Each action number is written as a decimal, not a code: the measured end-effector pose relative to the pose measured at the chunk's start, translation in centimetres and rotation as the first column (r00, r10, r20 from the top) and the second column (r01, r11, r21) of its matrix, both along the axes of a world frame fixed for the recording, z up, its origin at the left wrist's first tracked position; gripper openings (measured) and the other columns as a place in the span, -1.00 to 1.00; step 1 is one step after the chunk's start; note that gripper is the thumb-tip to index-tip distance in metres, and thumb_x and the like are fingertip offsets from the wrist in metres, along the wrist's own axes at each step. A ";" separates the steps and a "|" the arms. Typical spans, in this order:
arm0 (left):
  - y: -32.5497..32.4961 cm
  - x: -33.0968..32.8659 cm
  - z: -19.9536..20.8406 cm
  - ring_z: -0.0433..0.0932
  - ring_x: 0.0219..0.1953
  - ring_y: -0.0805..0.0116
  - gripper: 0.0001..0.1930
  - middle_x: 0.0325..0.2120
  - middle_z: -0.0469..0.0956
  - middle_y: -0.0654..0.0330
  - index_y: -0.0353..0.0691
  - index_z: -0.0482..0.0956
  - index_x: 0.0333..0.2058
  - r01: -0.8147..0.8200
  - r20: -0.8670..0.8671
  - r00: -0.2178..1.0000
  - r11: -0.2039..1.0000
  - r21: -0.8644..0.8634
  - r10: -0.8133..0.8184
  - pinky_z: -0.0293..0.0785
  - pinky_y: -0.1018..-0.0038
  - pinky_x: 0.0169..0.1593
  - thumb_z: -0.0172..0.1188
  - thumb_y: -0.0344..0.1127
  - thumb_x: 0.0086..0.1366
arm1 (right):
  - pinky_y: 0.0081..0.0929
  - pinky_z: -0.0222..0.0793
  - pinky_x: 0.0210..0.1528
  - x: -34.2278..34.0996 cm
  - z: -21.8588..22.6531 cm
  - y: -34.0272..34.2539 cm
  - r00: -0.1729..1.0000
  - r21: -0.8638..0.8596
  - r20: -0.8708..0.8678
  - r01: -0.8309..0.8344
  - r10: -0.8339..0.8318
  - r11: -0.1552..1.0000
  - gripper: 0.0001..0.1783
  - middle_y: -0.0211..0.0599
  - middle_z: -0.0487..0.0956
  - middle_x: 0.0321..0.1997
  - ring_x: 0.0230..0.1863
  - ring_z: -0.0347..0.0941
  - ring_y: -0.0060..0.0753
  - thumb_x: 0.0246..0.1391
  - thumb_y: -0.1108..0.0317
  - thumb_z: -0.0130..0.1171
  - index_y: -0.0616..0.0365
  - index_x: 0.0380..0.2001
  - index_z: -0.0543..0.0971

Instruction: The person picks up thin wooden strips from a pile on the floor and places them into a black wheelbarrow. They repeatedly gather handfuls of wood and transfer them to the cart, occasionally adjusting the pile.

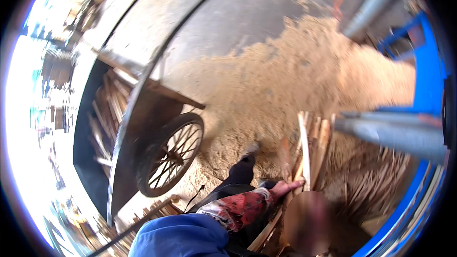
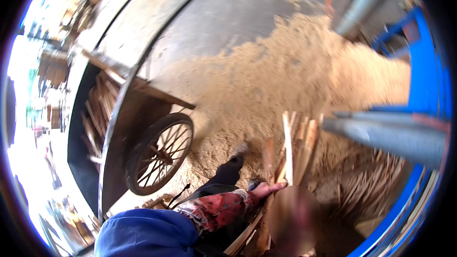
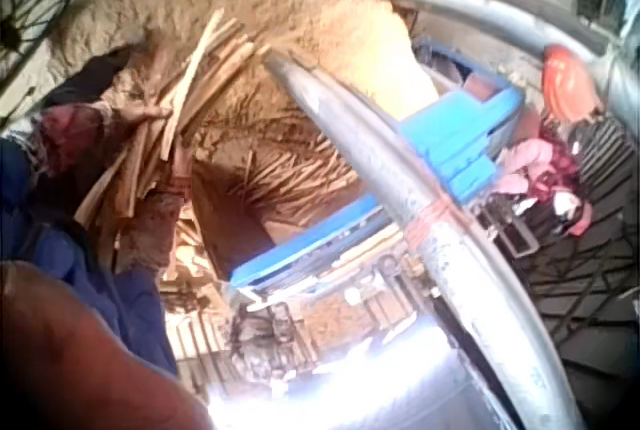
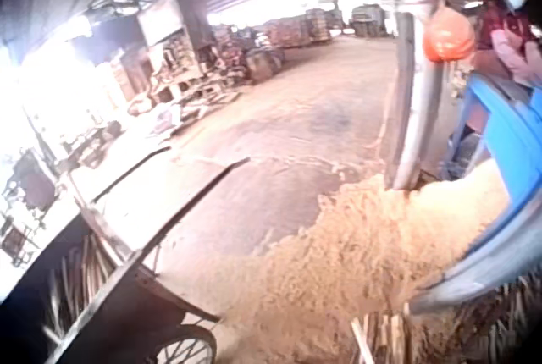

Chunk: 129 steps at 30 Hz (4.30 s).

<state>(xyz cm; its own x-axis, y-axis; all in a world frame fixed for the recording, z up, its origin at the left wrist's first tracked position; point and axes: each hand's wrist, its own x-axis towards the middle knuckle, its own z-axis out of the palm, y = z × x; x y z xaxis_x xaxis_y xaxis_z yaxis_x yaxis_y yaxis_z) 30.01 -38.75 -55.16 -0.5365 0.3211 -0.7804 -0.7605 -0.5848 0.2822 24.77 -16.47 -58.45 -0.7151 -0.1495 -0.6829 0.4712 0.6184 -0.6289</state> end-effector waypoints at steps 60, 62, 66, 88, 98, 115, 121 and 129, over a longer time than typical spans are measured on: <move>-67.4 29.8 13.6 0.55 -0.18 0.39 -0.57 -0.20 0.59 0.19 -0.33 0.55 -0.05 -0.993 -0.434 0.004 -0.049 -0.110 0.901 0.49 0.38 -0.05 0.28 -0.15 0.22 | -0.30 0.27 0.24 13.6 21.0 -91.8 0.245 -0.241 -0.215 -0.951 0.945 0.192 0.15 0.05 0.43 0.18 0.20 0.35 -0.22 -0.14 -0.30 0.35 0.46 0.23 0.22; -73.4 29.1 10.3 0.51 -0.37 0.45 -0.45 -0.40 0.55 0.28 -0.30 0.56 -0.13 -0.997 -0.252 -0.063 -0.053 0.047 0.966 0.48 0.44 -0.26 0.28 0.12 0.18 | -0.26 0.18 0.31 12.5 18.3 -96.5 0.225 -0.108 -0.429 -0.974 0.875 0.197 0.16 0.17 0.31 0.29 0.33 0.22 -0.08 -0.08 -0.37 0.24 0.44 0.27 0.17; -80.0 33.3 4.5 0.51 -0.41 0.39 0.01 -0.30 0.55 0.05 -0.56 0.25 0.15 -0.844 -0.367 0.193 -0.037 -0.535 0.910 0.46 0.49 -0.40 0.28 0.33 0.07 | -0.20 0.23 0.28 10.9 17.0 -95.4 0.071 0.181 -0.575 -0.960 0.815 0.212 0.05 0.19 0.33 0.23 0.28 0.27 0.04 -0.03 -0.33 0.21 0.39 0.23 0.27; -64.8 28.8 5.0 0.62 -0.48 0.35 -0.70 -0.43 0.61 0.13 -0.38 0.56 -0.30 -0.949 -0.220 0.292 0.253 -0.189 0.931 0.64 0.48 -0.37 0.45 -0.34 0.07 | -0.19 0.47 -0.18 12.4 13.7 -73.8 0.186 0.131 -0.398 -0.958 0.899 0.256 -0.38 -0.05 0.58 -0.26 -0.20 0.55 0.03 -0.13 0.24 0.42 0.20 -0.01 0.40; -59.5 35.7 13.2 0.58 -0.45 0.38 -0.77 -0.46 0.60 0.16 -0.31 0.53 -0.31 -0.923 -0.218 0.353 0.300 -0.242 0.910 0.55 0.46 -0.36 0.23 -0.24 0.23 | -0.32 0.50 -0.22 10.1 20.6 -67.2 0.261 0.011 -0.347 -0.959 0.901 0.282 -0.45 -0.03 0.63 -0.30 -0.27 0.62 -0.20 -0.11 0.26 0.41 0.25 -0.05 0.48; -42.1 52.5 29.7 0.50 -0.19 0.43 -0.36 -0.22 0.56 0.15 -0.41 0.43 0.02 -0.524 0.001 0.756 0.606 -0.599 0.655 0.46 0.46 -0.05 0.43 -0.27 -0.04 | -0.39 0.49 -0.21 13.5 24.0 -70.8 0.281 -0.091 -0.494 -0.958 0.823 0.273 -0.43 -0.08 0.62 -0.24 -0.26 0.58 -0.34 -0.05 0.28 0.39 0.29 0.02 0.48; -41.2 56.5 31.7 0.51 -0.18 0.43 -0.25 -0.22 0.54 0.15 -0.48 0.38 0.07 -0.554 0.020 0.669 0.516 -0.653 0.743 0.47 0.49 -0.06 0.46 -0.26 -0.09 | -0.28 0.48 -0.14 10.7 16.0 -84.3 -0.053 0.240 -0.728 -0.954 0.683 0.182 -0.34 -0.02 0.52 -0.06 -0.17 0.53 -0.10 -0.04 0.03 0.36 0.26 0.03 0.47; -48.4 54.5 25.9 0.49 -0.21 0.47 -0.32 -0.23 0.53 0.19 -0.47 0.39 0.06 -0.699 -0.246 0.561 0.294 -0.652 0.790 0.47 0.53 -0.09 0.42 -0.31 -0.04 | -0.17 0.43 0.02 8.6 9.0 -88.8 0.000 0.274 -0.501 -0.948 0.865 0.159 -0.31 0.00 0.59 -0.11 -0.03 0.52 0.03 -0.22 0.10 0.45 0.14 -0.01 0.45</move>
<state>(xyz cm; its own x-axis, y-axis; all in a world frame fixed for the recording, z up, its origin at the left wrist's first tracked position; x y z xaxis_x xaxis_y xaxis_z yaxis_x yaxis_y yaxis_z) 84.51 -87.14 -29.24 -0.1802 -0.7495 -0.6370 -0.1426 -0.6209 0.7708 33.37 -105.31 -49.48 -0.0750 -0.9670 -0.2433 -0.7859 0.2075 -0.5825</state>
